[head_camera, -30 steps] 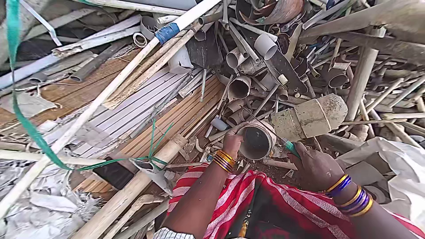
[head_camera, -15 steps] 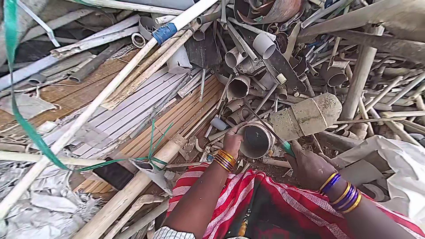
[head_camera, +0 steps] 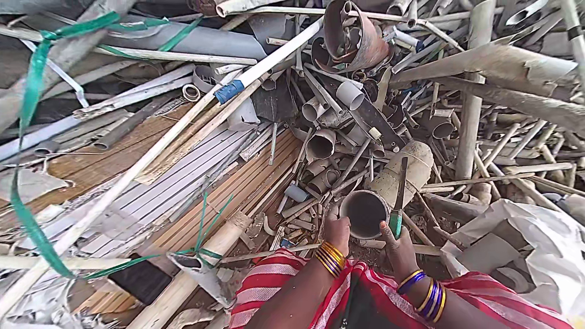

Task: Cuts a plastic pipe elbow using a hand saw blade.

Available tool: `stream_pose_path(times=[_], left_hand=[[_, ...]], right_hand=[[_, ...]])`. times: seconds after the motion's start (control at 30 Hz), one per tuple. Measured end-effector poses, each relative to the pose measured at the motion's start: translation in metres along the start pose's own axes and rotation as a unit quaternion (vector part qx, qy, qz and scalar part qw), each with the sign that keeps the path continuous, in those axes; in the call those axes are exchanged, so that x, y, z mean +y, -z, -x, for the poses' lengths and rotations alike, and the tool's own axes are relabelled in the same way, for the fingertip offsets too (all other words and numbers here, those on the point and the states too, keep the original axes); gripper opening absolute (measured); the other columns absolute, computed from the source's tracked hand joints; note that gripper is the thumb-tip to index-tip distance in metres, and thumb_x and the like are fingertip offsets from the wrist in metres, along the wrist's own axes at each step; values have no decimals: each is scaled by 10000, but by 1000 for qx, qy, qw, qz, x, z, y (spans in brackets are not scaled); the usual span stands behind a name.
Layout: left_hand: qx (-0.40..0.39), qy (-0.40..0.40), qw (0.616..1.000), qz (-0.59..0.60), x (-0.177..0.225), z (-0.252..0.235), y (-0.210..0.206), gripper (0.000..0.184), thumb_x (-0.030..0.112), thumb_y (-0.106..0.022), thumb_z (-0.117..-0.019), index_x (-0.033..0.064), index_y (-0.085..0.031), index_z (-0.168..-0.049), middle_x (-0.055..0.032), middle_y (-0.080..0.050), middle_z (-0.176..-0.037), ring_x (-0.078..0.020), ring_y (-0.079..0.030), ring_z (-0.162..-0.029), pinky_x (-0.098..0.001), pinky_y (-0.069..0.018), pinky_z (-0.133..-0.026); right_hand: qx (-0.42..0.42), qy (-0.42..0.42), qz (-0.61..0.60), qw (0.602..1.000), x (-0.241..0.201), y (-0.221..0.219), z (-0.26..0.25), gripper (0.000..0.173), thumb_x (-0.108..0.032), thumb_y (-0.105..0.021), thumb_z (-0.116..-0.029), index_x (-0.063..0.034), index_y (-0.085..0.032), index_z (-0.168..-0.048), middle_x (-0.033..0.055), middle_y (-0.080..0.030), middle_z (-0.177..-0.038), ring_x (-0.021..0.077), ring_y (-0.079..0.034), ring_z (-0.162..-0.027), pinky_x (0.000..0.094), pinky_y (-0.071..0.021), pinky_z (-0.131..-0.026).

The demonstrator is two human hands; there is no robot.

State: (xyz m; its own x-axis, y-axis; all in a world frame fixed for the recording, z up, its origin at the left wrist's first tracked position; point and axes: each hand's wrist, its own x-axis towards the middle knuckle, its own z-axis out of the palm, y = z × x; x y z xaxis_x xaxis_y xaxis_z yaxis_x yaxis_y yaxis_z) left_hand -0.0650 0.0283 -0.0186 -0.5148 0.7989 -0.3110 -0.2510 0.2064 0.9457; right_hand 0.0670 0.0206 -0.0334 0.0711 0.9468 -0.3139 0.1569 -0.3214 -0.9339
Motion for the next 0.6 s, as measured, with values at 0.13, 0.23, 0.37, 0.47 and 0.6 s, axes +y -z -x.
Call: stream_pose_path(times=[0.13, 0.23, 0.37, 0.47, 0.6], left_hand=[[-33, -56, 997, -32, -4, 8, -8, 623, -170, -482, -878, 18, -507, -1471, -191, -527, -1472, -240, -541, -1296, -401, -458, -1042], [-90, -128, 983, -99, -4, 10, -1, 628, -13, -582, -859, 79, -526, -1478, -173, -503, -1507, -243, -520, -1352, -443, -457, -1073], [-179, -228, 952, -100, 15, 4, 22, 414, 218, -520, -1038, -33, -596, -1358, -158, -644, -1340, -147, -654, -1181, -307, -555, -975], [-162, -122, 976, -81, 33, -10, 35, 381, 192, -420, -1102, -36, -571, -1368, -190, -641, -1319, -229, -666, -1153, -372, -553, -957], [-127, 54, 980, -141, 27, -23, 34, 475, 344, -367, -1126, 29, -492, -1459, -206, -589, -1387, -316, -643, -1173, -484, -528, -949]], right_hand=[[22, 14, -33, 999, 7, 1, -7, 807, -223, -800, -831, 60, -349, -1437, 230, -599, -1125, 259, -616, -892, 447, -516, -771], [35, 10, -100, 994, 5, 4, -10, 646, -61, -689, -845, 53, -382, -1401, 173, -578, -1019, 194, -587, -740, 375, -504, -639], [31, -57, -231, 971, -20, 18, -6, 218, -49, -529, -969, -26, -466, -1177, 37, -504, -691, 85, -454, -455, 234, -394, -404], [11, -148, -301, 942, -40, 32, 2, 133, -174, -425, -1063, -86, -501, -998, 29, -536, -606, 66, -443, -390, 202, -373, -353], [-16, -181, -309, 933, -48, 42, 10, 219, -219, -399, -1077, -94, -515, -941, 32, -535, -601, 68, -441, -389, 197, -376, -354]])
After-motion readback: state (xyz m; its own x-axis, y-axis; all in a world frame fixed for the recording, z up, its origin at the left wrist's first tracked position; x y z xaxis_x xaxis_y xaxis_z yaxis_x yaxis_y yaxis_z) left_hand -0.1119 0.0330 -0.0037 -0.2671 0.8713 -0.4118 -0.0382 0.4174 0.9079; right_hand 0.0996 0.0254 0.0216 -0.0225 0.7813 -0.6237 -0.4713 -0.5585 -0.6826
